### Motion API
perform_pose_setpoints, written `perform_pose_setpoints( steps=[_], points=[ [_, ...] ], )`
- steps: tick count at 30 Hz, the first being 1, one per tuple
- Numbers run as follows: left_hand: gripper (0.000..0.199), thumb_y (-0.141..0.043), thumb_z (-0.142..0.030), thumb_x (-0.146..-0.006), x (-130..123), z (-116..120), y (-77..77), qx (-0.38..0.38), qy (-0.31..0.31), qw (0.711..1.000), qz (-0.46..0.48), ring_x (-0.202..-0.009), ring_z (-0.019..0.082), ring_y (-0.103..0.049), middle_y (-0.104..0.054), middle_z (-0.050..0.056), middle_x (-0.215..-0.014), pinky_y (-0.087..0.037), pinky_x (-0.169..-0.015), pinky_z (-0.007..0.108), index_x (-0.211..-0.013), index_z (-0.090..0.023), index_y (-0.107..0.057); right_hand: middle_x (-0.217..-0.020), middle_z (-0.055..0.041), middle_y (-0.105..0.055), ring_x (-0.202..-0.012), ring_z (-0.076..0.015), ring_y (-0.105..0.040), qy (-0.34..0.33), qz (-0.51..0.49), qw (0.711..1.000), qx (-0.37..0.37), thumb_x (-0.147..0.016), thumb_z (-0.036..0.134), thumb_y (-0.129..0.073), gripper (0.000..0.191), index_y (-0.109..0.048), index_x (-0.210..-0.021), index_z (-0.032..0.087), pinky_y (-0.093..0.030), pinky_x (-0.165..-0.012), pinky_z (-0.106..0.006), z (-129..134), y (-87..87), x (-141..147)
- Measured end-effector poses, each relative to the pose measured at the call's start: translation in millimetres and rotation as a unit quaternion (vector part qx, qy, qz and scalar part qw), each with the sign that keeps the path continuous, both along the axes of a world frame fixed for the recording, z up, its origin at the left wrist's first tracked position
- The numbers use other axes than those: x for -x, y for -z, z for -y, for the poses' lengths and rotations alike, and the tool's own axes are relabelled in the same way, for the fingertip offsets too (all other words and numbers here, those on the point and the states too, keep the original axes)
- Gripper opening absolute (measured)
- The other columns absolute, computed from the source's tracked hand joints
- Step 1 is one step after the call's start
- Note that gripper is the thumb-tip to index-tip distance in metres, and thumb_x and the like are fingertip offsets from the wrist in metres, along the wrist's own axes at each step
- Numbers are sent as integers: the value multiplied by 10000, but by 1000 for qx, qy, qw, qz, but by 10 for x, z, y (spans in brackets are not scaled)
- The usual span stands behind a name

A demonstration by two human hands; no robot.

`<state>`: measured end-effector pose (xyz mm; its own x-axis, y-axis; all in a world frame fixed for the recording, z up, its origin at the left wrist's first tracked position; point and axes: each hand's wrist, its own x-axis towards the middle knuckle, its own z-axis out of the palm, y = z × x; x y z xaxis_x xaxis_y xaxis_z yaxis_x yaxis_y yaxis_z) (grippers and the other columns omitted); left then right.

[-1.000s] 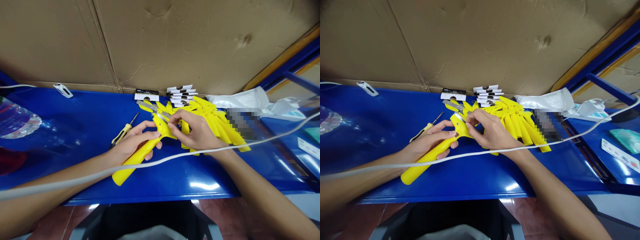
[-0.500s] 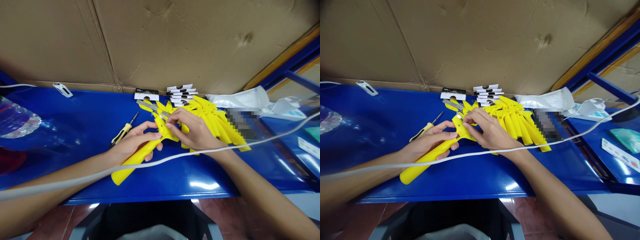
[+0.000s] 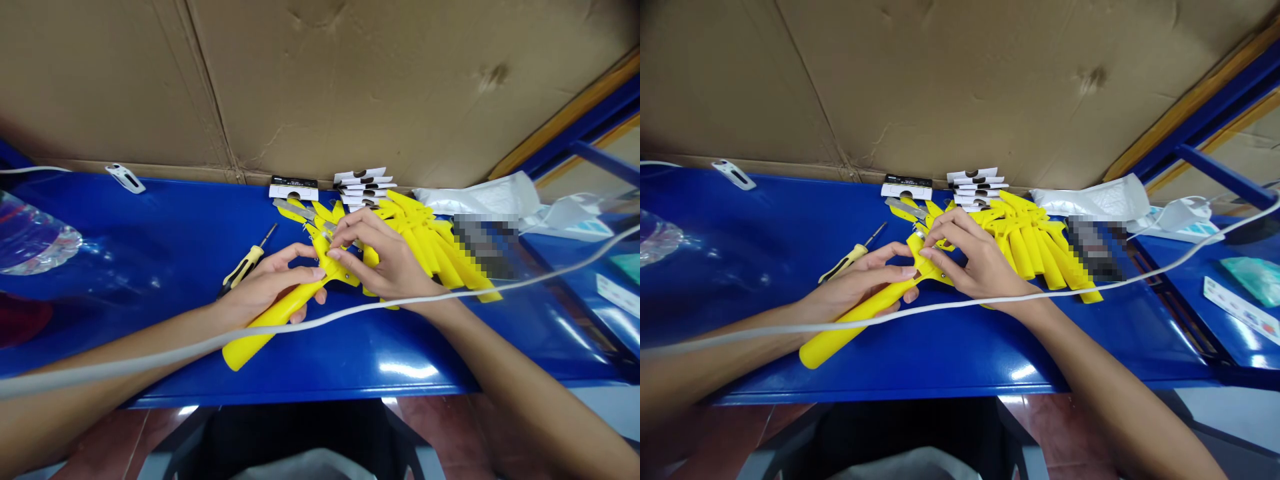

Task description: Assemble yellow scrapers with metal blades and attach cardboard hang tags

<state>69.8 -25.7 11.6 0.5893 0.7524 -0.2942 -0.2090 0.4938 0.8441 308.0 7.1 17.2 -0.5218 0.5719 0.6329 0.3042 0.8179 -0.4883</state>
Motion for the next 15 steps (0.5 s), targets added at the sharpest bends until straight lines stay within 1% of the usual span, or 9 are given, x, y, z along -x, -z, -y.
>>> perform_pose_setpoints(
  steps=[8,13,15],
  points=[
    [379,-833,-329,-978,4,1,-13,-4,-3,1000,-5,-428,123,-647,-787,12,-743,-459,-402,156,-1224,-241,-558,-1125,-82,-707,-1112,-247,-692,-8,-19,999,35,-1061,222,-754,45,-723,-1064,255,-570,-1000,-437,24,-12,15],
    [380,-831,-323,-975,2,-5,-11,-2,-7,1000,-8,-430,123,-645,-786,15,-744,-467,-408,160,-1221,-238,-554,-1086,-75,-723,-1096,-249,-689,14,-32,998,47,-1048,220,-769,45,-739,-1039,252,-567,-976,-438,22,-13,20],
    [389,-841,-321,-963,-1,1,-14,1,-11,1000,-12,-432,126,-647,-785,16,-746,-474,-411,167,-1216,-237,-557,-1093,-77,-719,-1089,-246,-687,23,-33,998,51,-1046,220,-770,41,-744,-1039,251,-572,-932,-420,19,-13,16]
  ],
)
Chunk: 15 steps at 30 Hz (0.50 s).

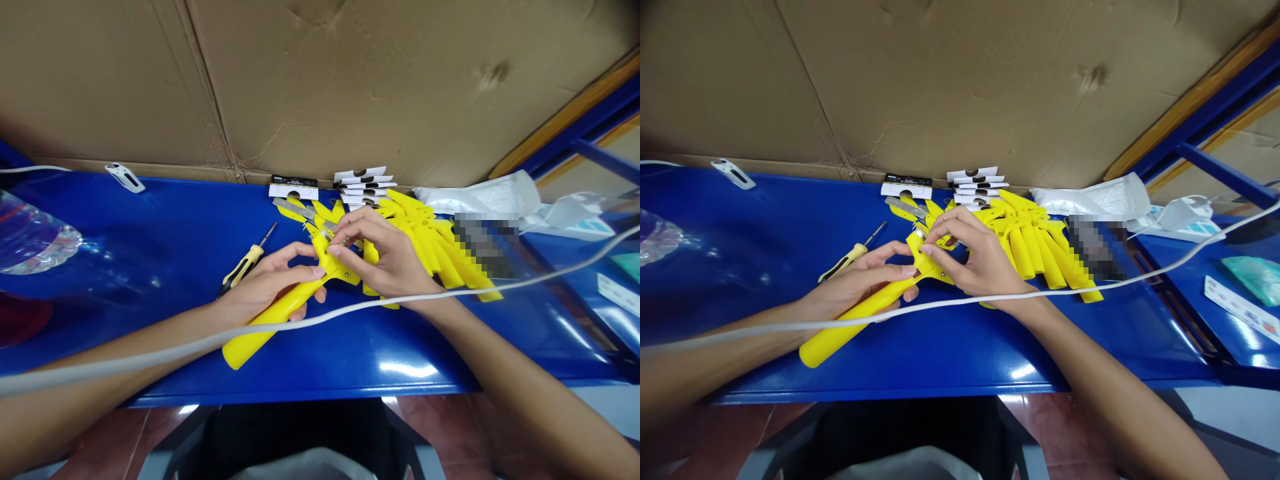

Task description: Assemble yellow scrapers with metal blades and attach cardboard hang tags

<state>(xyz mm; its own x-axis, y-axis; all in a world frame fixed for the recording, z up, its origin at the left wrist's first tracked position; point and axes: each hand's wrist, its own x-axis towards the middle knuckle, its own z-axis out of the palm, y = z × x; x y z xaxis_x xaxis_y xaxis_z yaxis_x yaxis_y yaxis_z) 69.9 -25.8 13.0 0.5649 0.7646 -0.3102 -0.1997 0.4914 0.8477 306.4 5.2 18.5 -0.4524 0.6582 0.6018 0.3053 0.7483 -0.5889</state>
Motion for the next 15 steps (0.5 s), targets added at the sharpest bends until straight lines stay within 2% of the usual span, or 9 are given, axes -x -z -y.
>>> perform_pose_setpoints(
  steps=[4,11,15],
  points=[
    [394,-845,-323,-959,-4,20,-8,-1,0,1000,-4,-431,131,-642,-783,18,-746,-487,-409,180,-1219,-234,-562,-1095,-80,-714,-1081,-239,-684,5,-8,1000,6,-1036,207,-783,55,-745,-1027,246,-570,-863,-391,-4,2,-10],
    [389,-832,-322,-974,-4,15,2,-3,4,1000,7,-433,126,-649,-791,20,-753,-467,-406,165,-1231,-237,-552,-1087,-74,-720,-1094,-247,-692,-3,-15,1000,-10,-1030,189,-785,69,-754,-1021,250,-568,-961,-435,16,-16,-2],
    [388,-837,-321,-969,-9,8,-5,-3,0,1000,3,-435,123,-646,-789,17,-747,-462,-411,163,-1223,-236,-556,-1124,-75,-707,-1081,-241,-698,-16,-10,1000,4,-1028,207,-792,56,-764,-1027,255,-573,-972,-444,32,-24,9]
  ],
)
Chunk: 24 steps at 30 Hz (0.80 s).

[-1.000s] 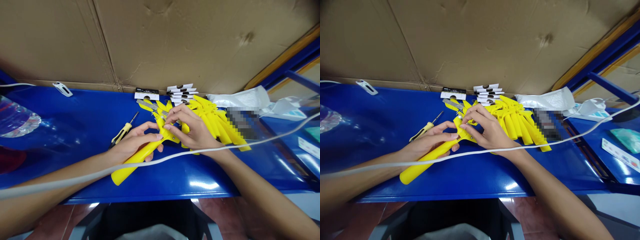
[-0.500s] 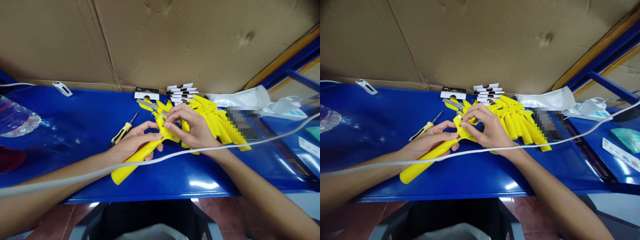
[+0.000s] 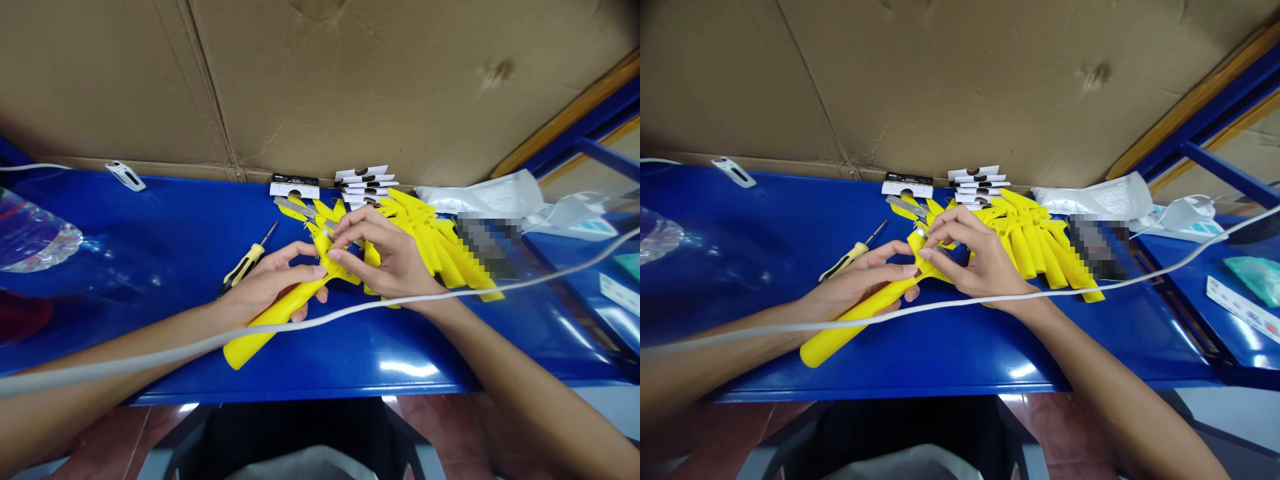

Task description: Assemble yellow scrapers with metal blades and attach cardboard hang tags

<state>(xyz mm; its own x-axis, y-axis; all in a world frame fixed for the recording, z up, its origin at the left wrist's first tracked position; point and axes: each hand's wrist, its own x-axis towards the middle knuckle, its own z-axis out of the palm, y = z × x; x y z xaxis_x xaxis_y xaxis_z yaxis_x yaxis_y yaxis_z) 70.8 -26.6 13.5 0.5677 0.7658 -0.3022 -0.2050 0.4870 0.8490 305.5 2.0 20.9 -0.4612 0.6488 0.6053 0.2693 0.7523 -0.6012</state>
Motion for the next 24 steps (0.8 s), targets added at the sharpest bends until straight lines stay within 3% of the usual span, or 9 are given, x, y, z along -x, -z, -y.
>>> perform_pose_setpoints(
  steps=[11,18,24],
  points=[
    [405,-849,-323,-957,-12,3,-11,1,-5,1000,0,-434,128,-639,-786,25,-746,-494,-411,184,-1229,-229,-564,-1196,-74,-693,-1137,-243,-693,-28,-19,996,88,-1035,286,-805,15,-798,-1027,275,-586,-1003,-453,-13,40,-17],
    [408,-850,-314,-951,-9,4,-24,7,-4,1000,-2,-433,132,-642,-781,24,-751,-503,-412,189,-1230,-229,-565,-1145,-91,-737,-1157,-272,-706,10,-21,995,95,-1018,375,-823,125,-779,-980,265,-606,-970,-469,-35,44,-3],
    [416,-859,-327,-946,-5,11,-27,10,-5,1000,-8,-436,132,-640,-775,19,-751,-506,-416,193,-1230,-230,-572,-1142,-88,-733,-1166,-268,-697,0,-33,994,108,-1009,350,-835,104,-782,-992,262,-604,-972,-458,-54,77,-12]
  ],
)
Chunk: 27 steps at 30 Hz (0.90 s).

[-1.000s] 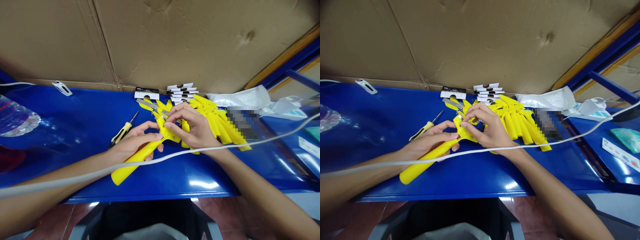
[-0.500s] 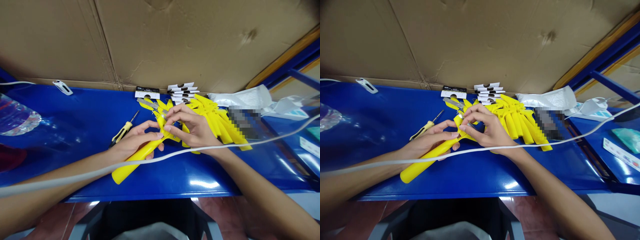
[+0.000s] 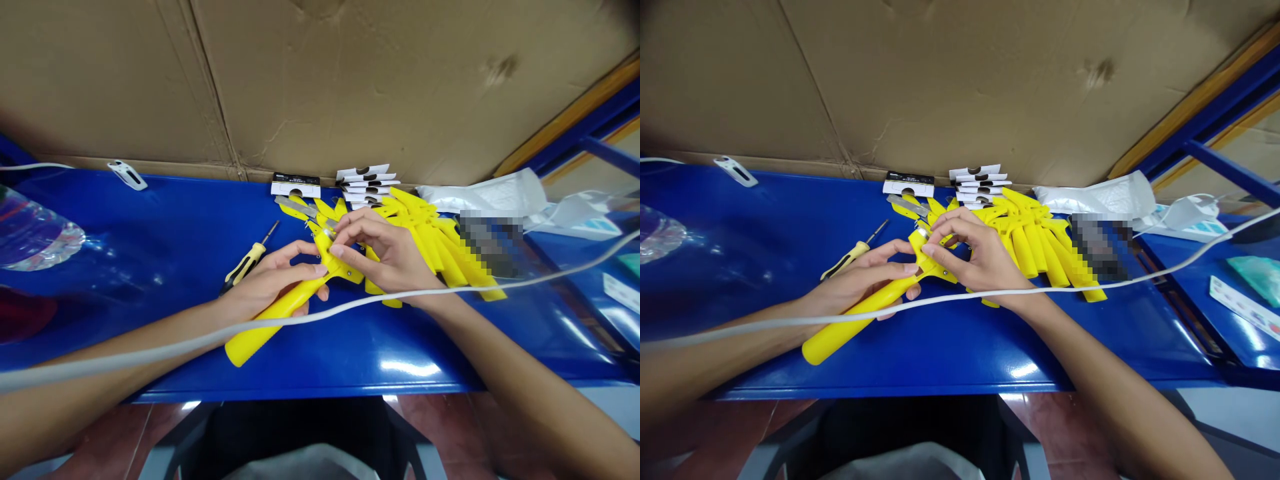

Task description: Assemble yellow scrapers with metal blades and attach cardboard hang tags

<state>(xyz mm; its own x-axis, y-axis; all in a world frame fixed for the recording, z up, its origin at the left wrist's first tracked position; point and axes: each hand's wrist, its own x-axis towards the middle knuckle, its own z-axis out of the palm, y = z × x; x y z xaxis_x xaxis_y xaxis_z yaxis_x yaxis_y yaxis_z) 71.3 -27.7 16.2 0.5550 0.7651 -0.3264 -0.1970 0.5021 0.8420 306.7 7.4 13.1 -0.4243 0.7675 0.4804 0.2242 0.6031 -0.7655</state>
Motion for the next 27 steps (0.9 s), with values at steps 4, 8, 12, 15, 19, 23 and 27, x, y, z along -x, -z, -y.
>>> perform_pose_setpoints(
  steps=[4,8,12,15,19,23,27],
  points=[
    [393,-844,-314,-962,-1,1,3,-3,5,1000,3,-446,127,-640,-782,32,-755,-520,-428,191,-1230,-224,-572,-1160,-73,-731,-1152,-252,-697,-26,-14,999,12,-1015,341,-837,73,-798,-1013,279,-598,-1007,-450,7,11,-5],
    [411,-864,-334,-951,3,-2,1,-1,6,1000,5,-451,129,-647,-777,23,-759,-523,-428,192,-1228,-228,-580,-1192,-75,-721,-1168,-254,-698,-37,-8,999,27,-1019,370,-836,79,-820,-1036,295,-602,-1024,-451,17,17,-18],
    [413,-869,-343,-951,11,-6,7,-4,8,1000,2,-456,129,-654,-786,29,-771,-523,-429,191,-1230,-226,-588,-1192,-70,-720,-1157,-249,-705,-39,-14,999,33,-1014,375,-843,78,-829,-1042,303,-607,-1025,-449,11,21,-19],
    [423,-880,-352,-940,8,-11,22,-3,7,1000,5,-449,132,-655,-786,24,-771,-522,-424,196,-1224,-227,-592,-1171,-76,-738,-1155,-256,-712,-27,-17,999,32,-1003,398,-854,113,-822,-1026,293,-614,-1016,-456,-3,23,-13],
    [432,-891,-352,-928,-4,-14,29,1,4,1000,7,-440,132,-652,-779,14,-766,-515,-415,199,-1215,-228,-593,-1153,-82,-756,-1149,-264,-716,-16,-14,999,25,-990,430,-864,156,-813,-1011,284,-622,-968,-450,-15,26,-2],
    [433,-878,-359,-941,-2,-9,6,-6,8,1000,-3,-436,134,-648,-782,19,-756,-518,-418,201,-1225,-227,-579,-1100,-79,-757,-1148,-271,-712,-4,-19,1000,24,-971,466,-881,212,-794,-957,273,-613,-960,-451,-15,20,13],
    [439,-880,-372,-940,8,-4,-3,-13,13,1000,-10,-445,138,-656,-791,28,-760,-519,-422,202,-1223,-224,-577,-1082,-75,-752,-1103,-265,-714,2,-22,999,25,-965,487,-887,243,-779,-943,270,-609,-929,-442,-14,15,25]
  ],
)
